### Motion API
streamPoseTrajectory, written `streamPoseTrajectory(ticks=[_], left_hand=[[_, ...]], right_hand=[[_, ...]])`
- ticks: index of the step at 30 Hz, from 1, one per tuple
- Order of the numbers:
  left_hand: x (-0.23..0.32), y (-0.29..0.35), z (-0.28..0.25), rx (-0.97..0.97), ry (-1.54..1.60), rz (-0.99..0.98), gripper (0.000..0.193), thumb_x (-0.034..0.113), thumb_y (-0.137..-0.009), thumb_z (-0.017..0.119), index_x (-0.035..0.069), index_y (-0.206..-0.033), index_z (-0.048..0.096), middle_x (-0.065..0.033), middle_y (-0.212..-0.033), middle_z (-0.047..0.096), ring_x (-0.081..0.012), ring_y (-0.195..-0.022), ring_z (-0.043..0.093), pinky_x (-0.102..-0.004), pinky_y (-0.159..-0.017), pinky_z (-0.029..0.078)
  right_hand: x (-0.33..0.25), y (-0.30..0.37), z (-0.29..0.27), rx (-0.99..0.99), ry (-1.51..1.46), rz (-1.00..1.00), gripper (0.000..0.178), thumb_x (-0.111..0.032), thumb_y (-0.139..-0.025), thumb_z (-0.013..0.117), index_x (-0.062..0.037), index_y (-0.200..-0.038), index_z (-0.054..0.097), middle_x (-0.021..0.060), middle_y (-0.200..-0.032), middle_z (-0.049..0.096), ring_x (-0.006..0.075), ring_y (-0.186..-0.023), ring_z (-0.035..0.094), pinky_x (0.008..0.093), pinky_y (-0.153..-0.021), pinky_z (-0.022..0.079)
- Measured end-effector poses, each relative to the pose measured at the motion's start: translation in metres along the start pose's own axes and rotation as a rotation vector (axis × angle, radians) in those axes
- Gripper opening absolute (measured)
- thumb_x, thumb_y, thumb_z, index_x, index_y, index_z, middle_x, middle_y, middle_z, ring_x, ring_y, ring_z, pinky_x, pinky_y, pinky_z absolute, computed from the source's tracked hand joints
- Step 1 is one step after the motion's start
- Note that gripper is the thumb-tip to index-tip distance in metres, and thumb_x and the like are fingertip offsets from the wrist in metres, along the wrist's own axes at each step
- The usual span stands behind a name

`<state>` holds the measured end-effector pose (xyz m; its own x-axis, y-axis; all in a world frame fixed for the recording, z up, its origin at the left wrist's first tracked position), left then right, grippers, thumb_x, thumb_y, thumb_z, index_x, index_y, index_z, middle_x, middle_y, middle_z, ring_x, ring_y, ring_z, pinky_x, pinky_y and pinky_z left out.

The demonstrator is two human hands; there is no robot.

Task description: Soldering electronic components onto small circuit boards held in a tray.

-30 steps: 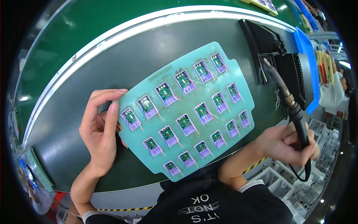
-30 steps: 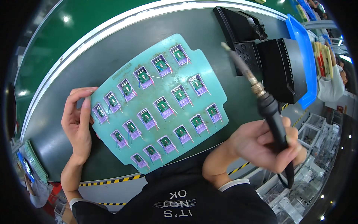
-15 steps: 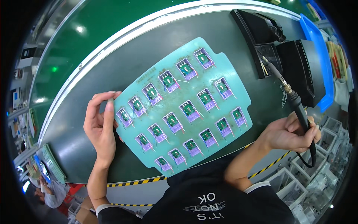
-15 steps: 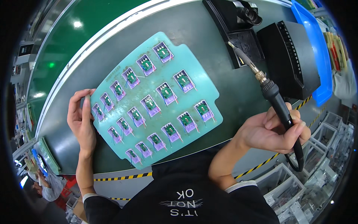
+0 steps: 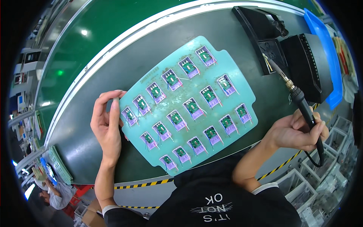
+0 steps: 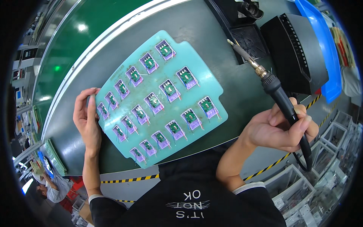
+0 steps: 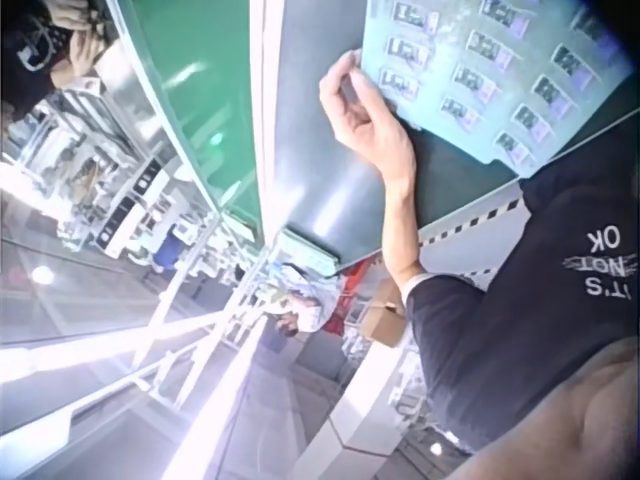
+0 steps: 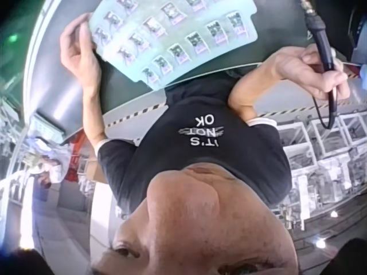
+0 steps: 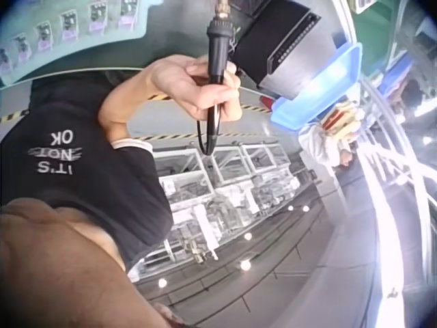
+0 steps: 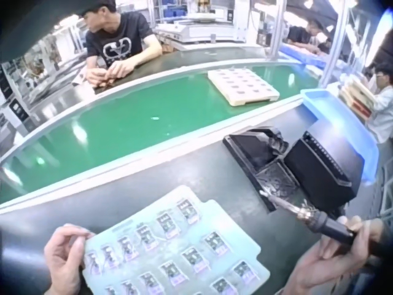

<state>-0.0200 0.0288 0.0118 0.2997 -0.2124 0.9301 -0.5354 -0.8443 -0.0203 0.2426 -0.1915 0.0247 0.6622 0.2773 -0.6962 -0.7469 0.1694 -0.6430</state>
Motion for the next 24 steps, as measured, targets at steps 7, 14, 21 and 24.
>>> streamPoseTrajectory(ticks=[7,14,21,24], left_hand=[[0.003,0.001,0.0,-0.033,-0.002,-0.009,0.02,0.011,-0.094,0.045,0.003,-0.109,0.054,-0.0047,-0.104,0.057,0.0004,-0.064,0.045,-0.015,-0.047,0.032],[0.001,-0.003,-0.003,-0.097,0.046,-0.02,0.019,0.009,-0.094,0.042,0.001,-0.107,0.054,-0.0042,-0.104,0.054,-0.0003,-0.06,0.042,-0.0163,-0.048,0.032],[-0.003,-0.006,-0.008,-0.151,0.07,-0.017,0.018,0.007,-0.093,0.042,0.0,-0.104,0.055,-0.0077,-0.103,0.053,-0.0062,-0.071,0.049,-0.0178,-0.052,0.036],[-0.008,-0.007,-0.009,-0.17,0.096,0.01,0.017,0.003,-0.092,0.042,-0.001,-0.103,0.054,-0.0101,-0.102,0.053,-0.0089,-0.073,0.051,-0.0189,-0.054,0.038]], right_hand=[[-0.001,0.001,0.001,0.068,0.078,-0.021,0.017,-0.015,-0.085,0.044,-0.0042,-0.073,0.044,0.001,-0.044,0.033,0.0059,-0.035,0.026,0.0183,-0.041,0.028],[0.001,-0.001,0.002,0.008,0.032,-0.035,0.02,-0.015,-0.087,0.043,-0.0044,-0.07,0.044,0.0012,-0.047,0.035,0.0062,-0.035,0.025,0.0176,-0.039,0.024],[0.001,0.002,0.011,0.045,0.072,-0.067,0.025,-0.017,-0.089,0.042,-0.0077,-0.067,0.034,0.0004,-0.046,0.028,0.007,-0.036,0.022,0.0194,-0.036,0.019],[0.005,0.001,0.008,0.02,0.042,-0.068,0.025,-0.017,-0.09,0.043,-0.0071,-0.068,0.035,0.0004,-0.046,0.029,0.0079,-0.035,0.022,0.0195,-0.035,0.018]])
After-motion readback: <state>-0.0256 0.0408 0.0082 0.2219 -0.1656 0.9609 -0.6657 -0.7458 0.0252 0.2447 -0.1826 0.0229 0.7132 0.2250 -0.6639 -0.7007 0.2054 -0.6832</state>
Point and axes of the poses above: each hand's wrist, its own y-axis away from the middle knuckle, its own z-axis out of the palm, x = y × z, the point moved 2 cm from there along -y, towards the middle knuckle
